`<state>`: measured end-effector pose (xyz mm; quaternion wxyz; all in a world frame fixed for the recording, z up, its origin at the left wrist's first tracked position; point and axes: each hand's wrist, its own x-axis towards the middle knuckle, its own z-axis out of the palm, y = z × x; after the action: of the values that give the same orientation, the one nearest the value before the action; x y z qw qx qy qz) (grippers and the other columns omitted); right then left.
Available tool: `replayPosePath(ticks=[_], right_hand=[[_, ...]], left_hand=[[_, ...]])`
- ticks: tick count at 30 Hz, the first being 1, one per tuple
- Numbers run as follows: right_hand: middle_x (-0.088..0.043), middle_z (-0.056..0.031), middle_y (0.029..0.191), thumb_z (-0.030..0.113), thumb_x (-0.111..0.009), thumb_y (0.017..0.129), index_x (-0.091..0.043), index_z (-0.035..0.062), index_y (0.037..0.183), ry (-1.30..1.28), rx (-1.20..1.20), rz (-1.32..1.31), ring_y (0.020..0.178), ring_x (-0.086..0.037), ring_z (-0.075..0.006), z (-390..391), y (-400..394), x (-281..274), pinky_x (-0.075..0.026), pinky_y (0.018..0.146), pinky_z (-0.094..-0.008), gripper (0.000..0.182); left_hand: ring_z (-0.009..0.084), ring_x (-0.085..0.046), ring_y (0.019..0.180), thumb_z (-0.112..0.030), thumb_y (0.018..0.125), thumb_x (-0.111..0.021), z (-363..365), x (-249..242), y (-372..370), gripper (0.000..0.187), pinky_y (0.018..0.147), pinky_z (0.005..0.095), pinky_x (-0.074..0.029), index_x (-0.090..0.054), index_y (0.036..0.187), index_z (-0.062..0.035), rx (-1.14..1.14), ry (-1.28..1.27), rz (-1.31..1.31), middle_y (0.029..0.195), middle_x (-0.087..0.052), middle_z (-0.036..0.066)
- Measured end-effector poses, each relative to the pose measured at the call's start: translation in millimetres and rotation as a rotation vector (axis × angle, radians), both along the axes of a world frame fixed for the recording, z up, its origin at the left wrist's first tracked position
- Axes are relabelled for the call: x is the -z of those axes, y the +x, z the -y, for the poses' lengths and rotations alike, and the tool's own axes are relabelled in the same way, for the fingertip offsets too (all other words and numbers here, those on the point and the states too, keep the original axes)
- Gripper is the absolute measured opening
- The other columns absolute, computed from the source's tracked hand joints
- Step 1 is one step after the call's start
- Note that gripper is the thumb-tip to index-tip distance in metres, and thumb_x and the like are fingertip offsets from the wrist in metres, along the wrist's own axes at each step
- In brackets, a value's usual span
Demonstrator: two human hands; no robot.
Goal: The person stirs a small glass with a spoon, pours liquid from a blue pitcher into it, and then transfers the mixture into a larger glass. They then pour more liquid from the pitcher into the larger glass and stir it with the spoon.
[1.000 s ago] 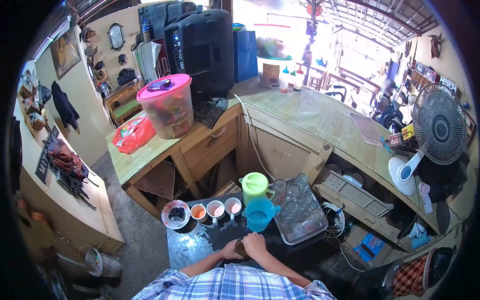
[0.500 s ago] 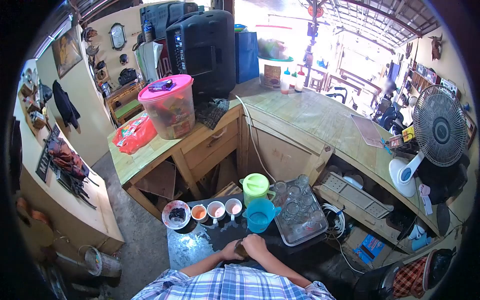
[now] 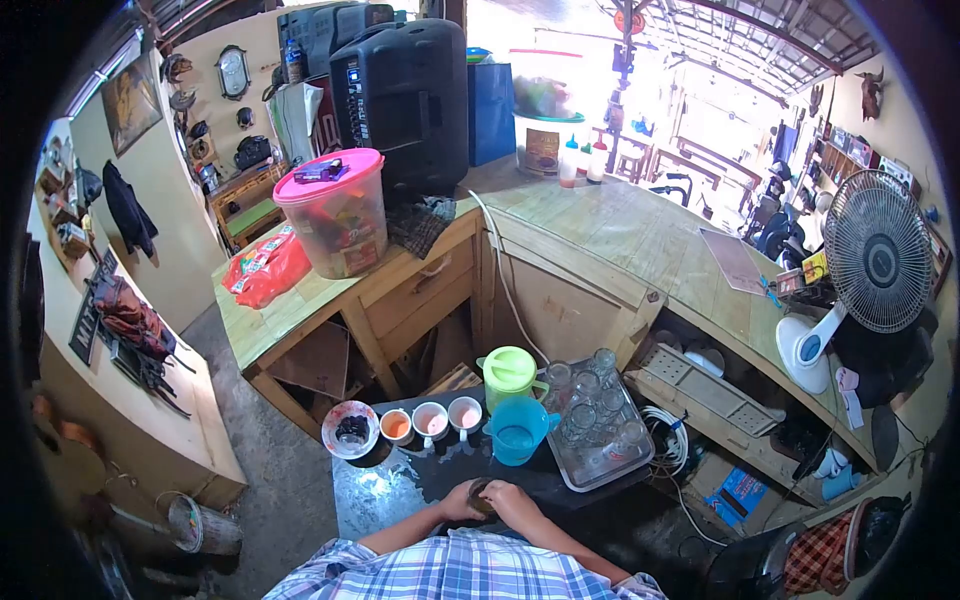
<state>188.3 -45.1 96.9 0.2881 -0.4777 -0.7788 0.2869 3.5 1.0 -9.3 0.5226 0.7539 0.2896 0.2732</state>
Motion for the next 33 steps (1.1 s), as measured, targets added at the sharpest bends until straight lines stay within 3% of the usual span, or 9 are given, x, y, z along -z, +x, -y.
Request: replayPosePath(ticks=[3, 8, 12, 14, 20, 23, 27, 30, 33], right_hand=[[-0.066, -0.0120, 0.094, 0.008, -0.063, 0.079, -0.070, 0.0025, 0.088, 0.058, -0.039, 0.029, 0.082, -0.064, -0.0301, 3.2, -3.6, -10.9, -0.052, 0.073, -0.0378, 0.014], [-0.066, -0.0061, 0.087, 0.014, -0.058, 0.079, -0.072, 0.0115, 0.085, 0.172, 0.097, 0.548, 0.084, -0.061, -0.0254, 0.3, -14.4, -26.3, -0.048, 0.070, -0.0414, 0.015], [-0.065, -0.0056, 0.083, 0.019, -0.060, 0.078, -0.072, 0.0116, 0.079, 0.053, 0.065, 0.529, 0.084, -0.061, -0.0248, -11.8, -9.7, -13.0, -0.047, 0.071, -0.0417, 0.014], [-0.066, -0.0052, 0.080, 0.022, -0.060, 0.081, -0.072, 0.0132, 0.078, 0.064, 0.120, 0.227, 0.085, -0.061, -0.0239, -14.2, -8.0, -8.7, -0.044, 0.071, -0.0414, 0.015], [-0.066, -0.0020, 0.081, 0.024, -0.062, 0.082, -0.072, 0.0149, 0.080, 0.097, 0.106, 0.580, 0.084, -0.060, -0.0229, -5.4, -7.2, -15.5, -0.041, 0.069, -0.0417, 0.013], [-0.066, -0.0030, 0.082, 0.023, -0.062, 0.083, -0.073, 0.0143, 0.078, 0.141, 0.144, 0.419, 0.087, -0.060, -0.0232, -4.2, -11.0, -24.2, -0.041, 0.072, -0.0439, 0.015], [-0.066, -0.0021, 0.081, 0.022, -0.061, 0.082, -0.073, 0.0151, 0.078, 0.116, 0.196, 0.537, 0.088, -0.059, -0.0222, -1.9, -12.5, -18.0, -0.040, 0.073, -0.0433, 0.014], [-0.066, -0.0013, 0.080, 0.021, -0.061, 0.080, -0.073, 0.0160, 0.078, 0.044, 0.121, 0.386, 0.088, -0.059, -0.0210, -3.6, -11.5, -16.5, -0.039, 0.073, -0.0434, 0.013], [-0.067, -0.0013, 0.083, 0.022, -0.063, 0.082, -0.073, 0.0159, 0.078, 0.188, 0.177, 0.482, 0.084, -0.060, -0.0218, -2.1, -11.9, -23.8, -0.037, 0.071, -0.0430, 0.012]], left_hand=[[0.0282, -0.059, 0.105, -0.014, 0.049, -0.085, -0.4, -5.8, -0.3, 0.071, 0.095, 0.0380, -0.044, -0.057, 0.114, -0.0058, 0.013, -0.040, 0.028, 0.111, -0.061, 0.010], [0.0274, -0.059, 0.104, -0.013, 0.050, -0.084, 0.7, -3.8, -2.7, 0.071, 0.094, 0.0382, -0.044, -0.057, 0.115, -0.0058, 0.021, -0.087, -0.014, 0.110, -0.061, 0.010], [0.0282, -0.059, 0.103, -0.014, 0.049, -0.085, -0.8, 7.8, -1.1, 0.071, 0.093, 0.0381, -0.044, -0.057, 0.114, -0.0057, 0.050, -0.124, 0.029, 0.109, -0.061, 0.010], [0.0290, -0.058, 0.103, -0.015, 0.049, -0.085, -0.4, 13.5, -0.8, 0.070, 0.094, 0.0383, -0.044, -0.057, 0.113, -0.0059, 0.005, -0.046, 0.027, 0.109, -0.061, 0.011], [0.0291, -0.058, 0.103, -0.015, 0.049, -0.085, 1.5, -4.2, -1.2, 0.071, 0.094, 0.0388, -0.044, -0.057, 0.114, -0.0060, 0.001, 0.001, -0.008, 0.109, -0.061, 0.011], [0.0282, -0.059, 0.103, -0.014, 0.050, -0.085, -0.4, 1.8, -1.6, 0.071, 0.094, 0.0385, -0.044, -0.057, 0.114, -0.0060, 0.042, -0.075, 0.021, 0.108, -0.061, 0.011], [0.0273, -0.059, 0.104, -0.013, 0.050, -0.085, 1.5, -5.0, -1.5, 0.070, 0.094, 0.0382, -0.044, -0.057, 0.114, -0.0061, 0.016, -0.051, -0.027, 0.108, -0.061, 0.010], [0.0277, -0.058, 0.105, -0.013, 0.049, -0.085, -0.3, -1.9, -2.6, 0.071, 0.095, 0.0383, -0.044, -0.057, 0.115, -0.0061, 0.042, -0.107, -0.065, 0.109, -0.061, 0.010], [0.0284, -0.058, 0.105, -0.013, 0.048, -0.086, -0.3, 3.7, -2.2, 0.072, 0.095, 0.0386, -0.044, -0.057, 0.114, -0.0063, 0.030, -0.078, 0.006, 0.109, -0.061, 0.010]])
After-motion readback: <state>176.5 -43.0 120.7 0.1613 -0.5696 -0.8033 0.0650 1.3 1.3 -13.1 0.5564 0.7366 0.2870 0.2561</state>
